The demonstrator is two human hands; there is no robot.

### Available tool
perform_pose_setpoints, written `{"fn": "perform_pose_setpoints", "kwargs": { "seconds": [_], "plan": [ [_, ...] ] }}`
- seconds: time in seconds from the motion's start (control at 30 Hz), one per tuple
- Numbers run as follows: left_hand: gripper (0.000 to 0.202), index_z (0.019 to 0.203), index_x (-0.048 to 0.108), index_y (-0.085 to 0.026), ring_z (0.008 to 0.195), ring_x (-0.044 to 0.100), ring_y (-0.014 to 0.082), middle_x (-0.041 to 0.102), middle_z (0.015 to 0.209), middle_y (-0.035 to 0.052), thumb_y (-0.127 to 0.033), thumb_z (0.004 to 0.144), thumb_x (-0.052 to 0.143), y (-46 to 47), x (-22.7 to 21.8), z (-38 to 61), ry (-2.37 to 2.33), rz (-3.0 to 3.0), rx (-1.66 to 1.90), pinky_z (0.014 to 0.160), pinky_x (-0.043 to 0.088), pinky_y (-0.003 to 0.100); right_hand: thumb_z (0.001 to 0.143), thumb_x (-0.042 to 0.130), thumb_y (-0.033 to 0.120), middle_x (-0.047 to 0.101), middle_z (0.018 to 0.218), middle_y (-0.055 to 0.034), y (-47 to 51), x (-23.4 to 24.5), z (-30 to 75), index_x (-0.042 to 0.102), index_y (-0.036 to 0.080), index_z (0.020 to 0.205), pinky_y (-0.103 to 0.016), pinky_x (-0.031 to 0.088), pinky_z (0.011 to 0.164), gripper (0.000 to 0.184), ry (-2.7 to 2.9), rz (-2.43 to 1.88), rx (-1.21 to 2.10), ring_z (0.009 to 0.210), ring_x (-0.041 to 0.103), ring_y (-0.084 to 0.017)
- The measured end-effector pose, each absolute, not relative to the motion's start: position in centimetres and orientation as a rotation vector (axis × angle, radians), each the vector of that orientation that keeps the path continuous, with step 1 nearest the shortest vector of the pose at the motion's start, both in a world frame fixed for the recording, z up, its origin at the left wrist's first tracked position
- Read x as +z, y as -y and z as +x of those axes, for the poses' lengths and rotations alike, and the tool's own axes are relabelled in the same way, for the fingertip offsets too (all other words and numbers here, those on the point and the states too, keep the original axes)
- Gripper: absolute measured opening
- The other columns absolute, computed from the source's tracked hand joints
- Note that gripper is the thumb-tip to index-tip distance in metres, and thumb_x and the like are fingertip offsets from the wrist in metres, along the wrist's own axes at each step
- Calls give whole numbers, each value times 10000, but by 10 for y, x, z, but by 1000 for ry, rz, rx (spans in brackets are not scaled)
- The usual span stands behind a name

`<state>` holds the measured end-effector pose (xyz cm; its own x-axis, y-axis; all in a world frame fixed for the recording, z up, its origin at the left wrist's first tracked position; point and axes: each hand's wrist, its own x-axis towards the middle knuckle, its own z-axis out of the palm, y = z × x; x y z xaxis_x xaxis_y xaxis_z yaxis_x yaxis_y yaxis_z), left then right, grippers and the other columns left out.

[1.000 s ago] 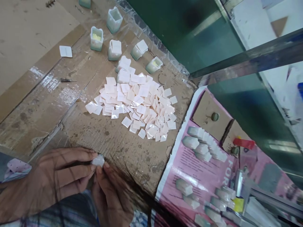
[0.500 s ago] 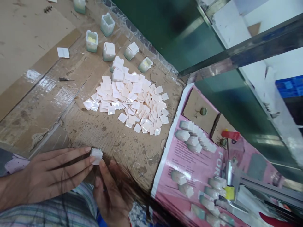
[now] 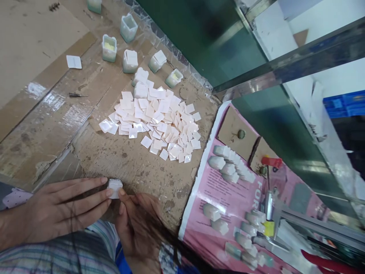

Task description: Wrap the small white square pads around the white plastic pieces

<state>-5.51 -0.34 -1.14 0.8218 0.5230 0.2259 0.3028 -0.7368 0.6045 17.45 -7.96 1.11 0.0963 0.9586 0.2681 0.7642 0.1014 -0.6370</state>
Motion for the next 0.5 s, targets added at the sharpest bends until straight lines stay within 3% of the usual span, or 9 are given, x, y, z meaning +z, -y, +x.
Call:
{"fn": "perform_pose_setpoints", "kwargs": {
  "seconds": [0.1,0.17,0.3,0.5],
  "plan": [
    [370,1430,650,-265,1565,415,110,575,1573,-86,-166,1170,406,-5,-3,-48,-526,2428,679,1338,281,256,991,615,230,738,970,-69,80,9,176,596,344,1522,-393,708,762,543,1688,-1668,427,897,728,-282],
    [324,1388,670,-241,1578,389,98,584,1560,-100,-224,1186,417,-8,1,-45,-538,2434,697,1338,281,248,989,631,251,738,973,-51,80,7,177,598,402,1512,-377,712,737,545,1608,-1638,484,867,740,-266],
    [294,1319,703,-245,1571,404,90,687,1445,-99,-258,1182,443,-8,0,-41,-591,2469,734,1349,288,257,938,760,279,772,965,6,75,1,178,752,512,1269,-295,708,675,404,1226,-1567,699,794,782,-208],
    [282,1345,679,-290,1536,451,62,691,1431,-140,-266,1177,453,-4,-5,-39,-653,2490,780,1334,315,227,910,831,322,841,977,25,65,3,180,820,487,1114,-265,705,714,263,1087,-1495,914,846,822,-199]
  ]
}}
